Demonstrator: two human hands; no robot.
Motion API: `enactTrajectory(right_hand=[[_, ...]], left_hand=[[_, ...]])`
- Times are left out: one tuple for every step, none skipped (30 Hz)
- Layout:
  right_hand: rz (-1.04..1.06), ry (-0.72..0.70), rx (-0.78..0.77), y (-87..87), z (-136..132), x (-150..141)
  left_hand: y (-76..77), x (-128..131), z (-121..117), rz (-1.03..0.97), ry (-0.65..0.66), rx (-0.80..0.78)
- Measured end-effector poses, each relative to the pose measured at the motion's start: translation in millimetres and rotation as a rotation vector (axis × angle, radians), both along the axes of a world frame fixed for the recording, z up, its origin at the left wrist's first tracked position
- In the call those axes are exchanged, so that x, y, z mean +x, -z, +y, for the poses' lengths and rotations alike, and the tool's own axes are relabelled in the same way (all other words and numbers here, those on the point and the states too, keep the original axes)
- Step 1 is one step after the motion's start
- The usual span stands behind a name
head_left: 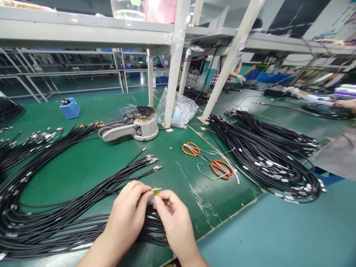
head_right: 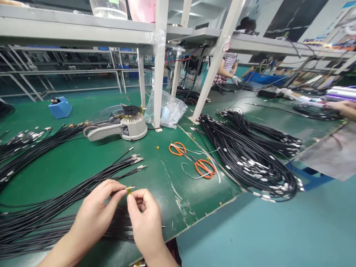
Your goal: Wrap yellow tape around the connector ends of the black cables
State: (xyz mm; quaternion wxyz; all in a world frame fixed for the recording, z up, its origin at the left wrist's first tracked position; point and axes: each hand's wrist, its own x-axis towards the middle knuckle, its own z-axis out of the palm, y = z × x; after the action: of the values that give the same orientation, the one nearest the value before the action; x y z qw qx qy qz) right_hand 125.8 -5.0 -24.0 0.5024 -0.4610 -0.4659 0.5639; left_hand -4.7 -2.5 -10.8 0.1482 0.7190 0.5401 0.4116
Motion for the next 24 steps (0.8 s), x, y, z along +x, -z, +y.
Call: enactTrajectory(right_hand=[[-0.019, 0.0, 0.024, 0.9, -1, 0], [-0.038, 0.003, 0.046, 1.9, -2, 0], [-0.053, 0.004, 0.065, 2.8, -2, -1], [-0.062, 0.004, 0.081, 3.6, -3, -1], [-0.067, 0.005, 0.094, 4.3, -3, -1], [-0.07, 0.007, 0.104, 4.8, -4, -1], [-0.073, 0.01, 0.112, 5.1, -4, -1], [-0.078, 0.013, 0.118, 5.2, -4, -1], [-0.085, 0.018, 0.123, 5.3, -4, -1], [-0.092, 0.023, 0.128, 5.2, -4, -1], [-0.097, 0.027, 0.133, 5.2, -4, -1], [-0.101, 0.028, 0.138, 5.1, -4, -1], [-0.104, 0.03, 0.142, 5.0, -3, -1], [-0.109, 0.03, 0.144, 4.9, -3, -1], [-0.115, 0.031, 0.145, 4.7, -3, -1], [-0.122, 0.032, 0.145, 4.4, -3, -1], [-0.129, 0.034, 0.144, 3.9, -3, -1], [-0.134, 0.035, 0.144, 3.4, -3, -1], [-0.139, 0.035, 0.145, 2.7, -3, -1], [-0.142, 0.034, 0.146, 2.1, -3, -1], [-0.144, 0.032, 0.148, 1.5, -3, -1], [-0.146, 0.03, 0.149, 1.1, -2, -1], [-0.149, 0.029, 0.151, 0.9, -2, -1], [-0.154, 0.029, 0.153, 0.9, -2, -1]], left_hand=[[-3.1, 0, 0, -0.012, 0.01, -0.05], [-5.9, -1, 0, -0.025, 0.015, -0.101], [-8.4, -1, 0, -0.037, 0.017, -0.152], [-10.5, -1, 0, -0.046, 0.016, -0.202], [-12.2, -1, 1, -0.053, 0.012, -0.248], [-13.6, -2, 1, -0.057, 0.006, -0.288], [-14.7, -2, 1, -0.062, 0.0, -0.321], [-15.6, -2, 1, -0.067, -0.007, -0.348], [-16.3, -2, 2, -0.072, -0.013, -0.369], [-16.8, -2, 2, -0.08, -0.018, -0.387], [-17.3, -2, 2, -0.088, -0.022, -0.402], [-17.7, -2, 3, -0.096, -0.025, -0.416], [-18.1, -2, 3, -0.104, -0.03, -0.426], [-18.3, -2, 4, -0.113, -0.037, -0.435], [-18.6, -1, 4, -0.122, -0.046, -0.444], [-18.9, -1, 4, -0.133, -0.056, -0.45], [-19.2, 0, 5, -0.148, -0.066, -0.456], [-19.6, 1, 5, -0.164, -0.073, -0.464], [-20.1, 1, 5, -0.18, -0.079, -0.475], [-20.7, 2, 5, -0.196, -0.084, -0.487], [-21.4, 2, 5, -0.213, -0.089, -0.498], [-21.9, 3, 5, -0.231, -0.094, -0.508], [-22.2, 3, 5, -0.251, -0.097, -0.522], [-22.2, 2, 5, -0.277, -0.097, -0.54]])
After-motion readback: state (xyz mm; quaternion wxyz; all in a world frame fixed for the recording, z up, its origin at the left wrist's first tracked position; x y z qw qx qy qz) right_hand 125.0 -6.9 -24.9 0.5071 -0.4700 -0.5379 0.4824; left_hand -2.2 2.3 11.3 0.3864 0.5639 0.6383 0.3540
